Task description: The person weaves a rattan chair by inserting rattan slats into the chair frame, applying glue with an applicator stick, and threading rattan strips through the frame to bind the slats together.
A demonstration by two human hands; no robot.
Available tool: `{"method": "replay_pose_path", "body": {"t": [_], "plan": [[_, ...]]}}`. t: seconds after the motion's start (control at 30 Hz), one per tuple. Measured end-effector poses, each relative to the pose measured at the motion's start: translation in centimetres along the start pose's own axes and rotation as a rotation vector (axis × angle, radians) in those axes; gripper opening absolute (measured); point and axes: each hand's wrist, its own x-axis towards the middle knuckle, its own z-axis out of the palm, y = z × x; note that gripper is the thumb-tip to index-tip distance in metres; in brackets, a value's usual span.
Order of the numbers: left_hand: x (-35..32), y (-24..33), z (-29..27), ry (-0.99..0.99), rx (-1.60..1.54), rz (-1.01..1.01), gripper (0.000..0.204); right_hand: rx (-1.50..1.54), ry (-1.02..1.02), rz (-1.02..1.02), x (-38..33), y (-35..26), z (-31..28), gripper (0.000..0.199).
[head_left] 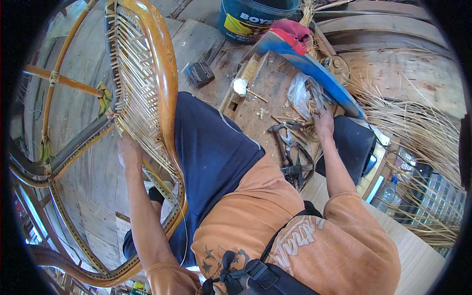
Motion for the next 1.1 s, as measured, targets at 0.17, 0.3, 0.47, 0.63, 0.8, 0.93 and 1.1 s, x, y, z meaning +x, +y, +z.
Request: {"method": "replay_pose_path", "body": {"t": [0.17, 0.3, 0.47, 0.63, 0.8, 0.93, 1.1], "plan": [[0.1, -0.6, 0.3, 0.028, 0.029, 0.030, 0.031, 0.112, 0.099, -0.094, 0.6, -0.3, -0.3, 0.020], [-0.2, 0.7, -0.7, -0.066, 0.021, -0.034, 0.027, 0.136, 0.159, -0.156, 1.0, -0.8, 0.2, 0.019], [-0.1, 0.7, -1.0, -0.078, 0.000, -0.028, 0.026, 0.131, 0.056, -0.097, 1.0, -2.0, 0.3, 0.019], [0.3, -0.5, 0.4, 0.025, -0.021, -0.019, 0.033, 0.231, 0.029, -0.092, 1.5, -0.6, 0.4, 0.018], [0.0, -0.4, -0.1, -0.026, -0.032, -0.050, 0.033, 0.498, -0.094, 0.073, 0.6, -1.0, -1.0, 0.018], [0.1, -1.1, 0.4, 0.018, -0.036, -0.030, 0.032, 0.440, 0.028, 0.123, -2.0, 0.0, -1.6, 0.023], [0.4, -0.6, 0.6, -0.020, -0.013, -0.037, 0.032, 0.260, -0.010, 0.102, -6.0, 2.2, 1.8, 0.025]]}}
